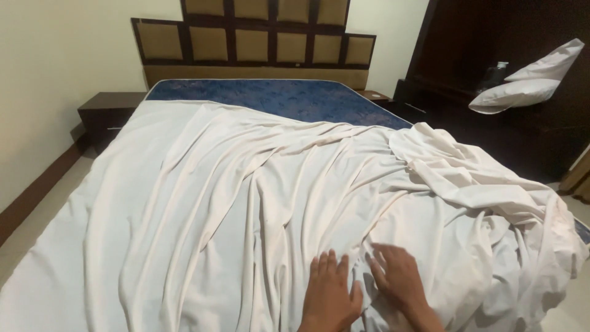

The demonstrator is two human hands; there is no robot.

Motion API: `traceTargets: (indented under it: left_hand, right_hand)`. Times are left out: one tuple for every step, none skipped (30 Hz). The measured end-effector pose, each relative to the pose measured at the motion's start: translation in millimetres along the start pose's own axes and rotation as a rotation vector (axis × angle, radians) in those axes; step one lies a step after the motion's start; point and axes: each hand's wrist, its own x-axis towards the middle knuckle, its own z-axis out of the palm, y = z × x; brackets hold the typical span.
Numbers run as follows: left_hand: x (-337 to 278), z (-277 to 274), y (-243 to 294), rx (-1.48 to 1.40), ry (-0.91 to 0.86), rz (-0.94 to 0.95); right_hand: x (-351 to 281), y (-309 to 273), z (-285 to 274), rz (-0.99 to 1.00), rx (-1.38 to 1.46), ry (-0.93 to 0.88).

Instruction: The person spreads a white bedsheet over a blue patterned mattress, smoothing and tucking the fabric by hand across the surface. The person adjusts the sheet's position and pulls it taut along the edges of the bed.

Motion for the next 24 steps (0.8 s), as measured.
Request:
traceTargets:
  left_hand:
    - [5.0, -1.3, 2.1, 0.021, 0.059, 0.081]
    - [10.5, -2.5, 3.9, 0.042, 0.117, 0.162]
    - [13.8, 4.7, -1.4, 0.044, 0.115, 0.161]
    - [17.7, 12.2, -7.1, 0.027, 0.127, 0.213]
    - [21.5, 19.5, -12.3, 0.009, 0.138, 0.265]
    - [23.3, 13.5, -10.1, 0.011, 0.135, 0.262]
    - [20.8, 10.0, -7.2, 0.023, 0.064, 0.206]
    - [18.5, 6.8, -4.4, 0.035, -0.007, 0.151]
    - [15.4, 9.4, -4.7, 0.024, -0.023, 0.146]
    - [11.5, 11.5, -4.4, 0.016, 0.009, 0.148]
    - [16.3, 9.7, -4.6, 0.015, 0.059, 0.160]
    - [18.9, 9.0, -4.3, 0.010, 0.060, 0.165]
    - [17.9, 8.9, -4.1, 0.004, 0.062, 0.163]
    - [16.1, 8.4, -3.6, -0.002, 0.064, 0.162]
    - [15.9, 9.0, -3.6, -0.002, 0.065, 0.163]
    - [15.2, 9.0, -3.4, 0.005, 0.089, 0.177]
    - [14.1, 8.5, -3.9, 0.015, 0.115, 0.191]
    - [11.3, 11.7, -4.5, 0.017, 0.117, 0.190]
    - [10.5, 14.0, -5.8, -0.001, 0.097, 0.175]
    - [10.1, 16.1, -6.9, -0.018, 0.077, 0.159]
    - [12.0, 12.9, -6.0, -0.015, 0.079, 0.165]
    - [13.8, 10.1, -5.1, -0.005, 0.060, 0.154]
    - [12.3, 10.0, -2.7, -0.001, 0.040, 0.138]
    - [11.3, 11.5, -2.2, -0.004, 0.040, 0.139]
  right_hand:
    - [9.9, 2.2, -0.6, -0.040, -0.028, 0.060]
    - [20.3, 4.7, -0.9, -0.080, -0.057, 0.119]
    - [21.0, 5.0, 0.6, -0.079, -0.054, 0.119]
    - [22.3, 5.7, 2.4, -0.111, -0.077, 0.101]
    - [23.5, 6.4, 3.9, -0.143, -0.100, 0.081]
    - [29.1, 10.6, 10.2, -0.141, -0.096, 0.079]
    - [28.9, 15.2, 17.0, -0.134, -0.119, 0.045]
    - [28.6, 20.1, 24.2, -0.126, -0.142, 0.011]
    - [22.5, 21.6, 26.1, -0.113, -0.144, -0.005]
    - [15.8, 22.4, 27.2, -0.103, -0.152, -0.009]
    - [19.5, 23.2, 26.1, -0.104, -0.163, 0.004]
    - [22.2, 22.6, 24.6, -0.102, -0.169, 0.006]
    - [20.8, 21.2, 24.1, -0.106, -0.161, 0.010]
    - [18.7, 19.3, 23.2, -0.111, -0.153, 0.014]
    - [18.2, 20.2, 23.3, -0.112, -0.154, 0.014]
    - [17.3, 20.6, 23.1, -0.116, -0.150, 0.020]
    - [16.6, 20.2, 23.7, -0.123, -0.145, 0.025]
    - [11.0, 21.3, 24.3, -0.124, -0.143, 0.026]
    - [8.4, 22.3, 25.0, -0.129, -0.149, 0.030]
    - [5.9, 23.4, 25.6, -0.134, -0.154, 0.034]
    - [7.3, 21.5, 25.1, -0.133, -0.154, 0.042]
    - [8.5, 19.8, 24.9, -0.122, -0.156, 0.047]
    - [5.9, 19.3, 23.8, -0.112, -0.160, 0.045]
    - [3.4, 19.4, 22.3, -0.112, -0.163, 0.045]
